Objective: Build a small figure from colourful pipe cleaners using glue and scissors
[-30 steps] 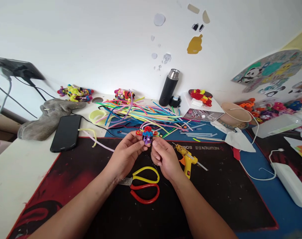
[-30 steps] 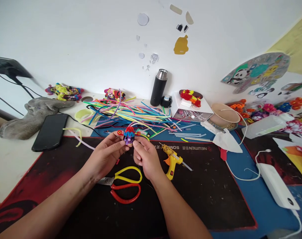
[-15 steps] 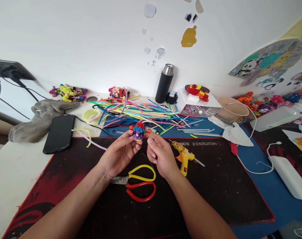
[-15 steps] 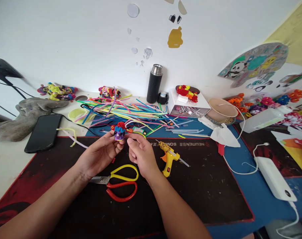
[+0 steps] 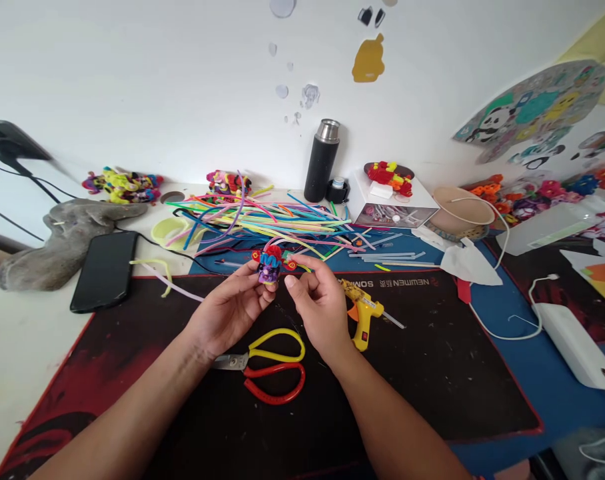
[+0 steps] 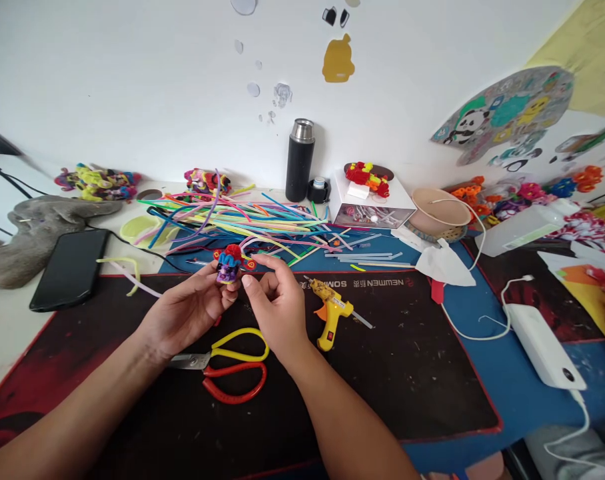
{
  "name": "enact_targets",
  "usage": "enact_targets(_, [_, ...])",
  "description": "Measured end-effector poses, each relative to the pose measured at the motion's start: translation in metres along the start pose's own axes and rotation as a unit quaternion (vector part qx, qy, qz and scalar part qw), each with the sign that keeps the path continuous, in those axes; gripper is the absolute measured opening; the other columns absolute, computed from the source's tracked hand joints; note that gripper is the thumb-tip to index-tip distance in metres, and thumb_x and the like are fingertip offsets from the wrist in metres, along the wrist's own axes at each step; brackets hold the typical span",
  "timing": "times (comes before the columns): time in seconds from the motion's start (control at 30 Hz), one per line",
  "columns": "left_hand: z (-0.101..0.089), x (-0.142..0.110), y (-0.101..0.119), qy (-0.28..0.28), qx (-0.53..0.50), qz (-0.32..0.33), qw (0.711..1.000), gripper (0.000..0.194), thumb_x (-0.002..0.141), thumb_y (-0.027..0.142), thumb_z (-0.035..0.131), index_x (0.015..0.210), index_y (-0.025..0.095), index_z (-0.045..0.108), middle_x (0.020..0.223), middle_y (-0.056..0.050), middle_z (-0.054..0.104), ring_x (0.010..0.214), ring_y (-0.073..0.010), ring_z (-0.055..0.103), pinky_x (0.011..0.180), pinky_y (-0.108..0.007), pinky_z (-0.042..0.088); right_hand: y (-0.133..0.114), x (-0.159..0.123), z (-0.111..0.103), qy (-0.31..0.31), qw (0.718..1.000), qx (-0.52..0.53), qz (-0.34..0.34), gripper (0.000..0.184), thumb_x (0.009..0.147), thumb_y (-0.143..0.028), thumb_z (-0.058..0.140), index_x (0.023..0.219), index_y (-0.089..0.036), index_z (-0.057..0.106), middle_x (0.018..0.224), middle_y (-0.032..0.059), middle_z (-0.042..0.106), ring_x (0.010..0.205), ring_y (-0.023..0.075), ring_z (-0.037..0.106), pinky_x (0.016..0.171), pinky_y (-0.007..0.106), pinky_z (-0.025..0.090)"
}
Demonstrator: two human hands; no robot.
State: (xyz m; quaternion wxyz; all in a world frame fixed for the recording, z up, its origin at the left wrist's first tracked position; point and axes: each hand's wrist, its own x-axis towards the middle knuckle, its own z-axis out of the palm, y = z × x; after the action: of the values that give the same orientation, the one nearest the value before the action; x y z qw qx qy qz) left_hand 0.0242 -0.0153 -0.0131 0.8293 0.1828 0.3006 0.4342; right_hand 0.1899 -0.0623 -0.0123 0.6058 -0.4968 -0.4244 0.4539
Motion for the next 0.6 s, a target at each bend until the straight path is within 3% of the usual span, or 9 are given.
enact_targets(0.17, [-0.0012,0.0004,-0.0012,-0.001,0.001,-0.009,1.0,0.02,0.084,0.01,0.079,0.101,0.019,0.074,0.092,-0.005,0.076,0.08,-0.016,0.073,0.077,-0.026,0.063,-0.0015,0.0007,0.0025,0.022,0.999,-0.02,-0.024,0.025,0.093,-0.034,0.079,0.117,-0.029,0.076,0.06,-0.0075,0.042,0.058,0.0155,0.038,0.06,0.032,0.036])
enact_targets(0.6, [0.003,-0.0006,-0.0023,0.0,-0.031,-0.043,0.999,0.022,0.08,0.007,0.083,0.099,0.016,0.076,0.088,-0.006,0.078,0.077,-0.0147,0.075,0.076,-0.022,0.065,0.0037,0.0021,0.0006,0.014,0.998,-0.046,-0.03,0.017,0.095,-0.034,0.077,0.112,-0.028,0.074,0.062,-0.0063,0.045,0.058,0.0156,0.039,0.06,0.031,0.035])
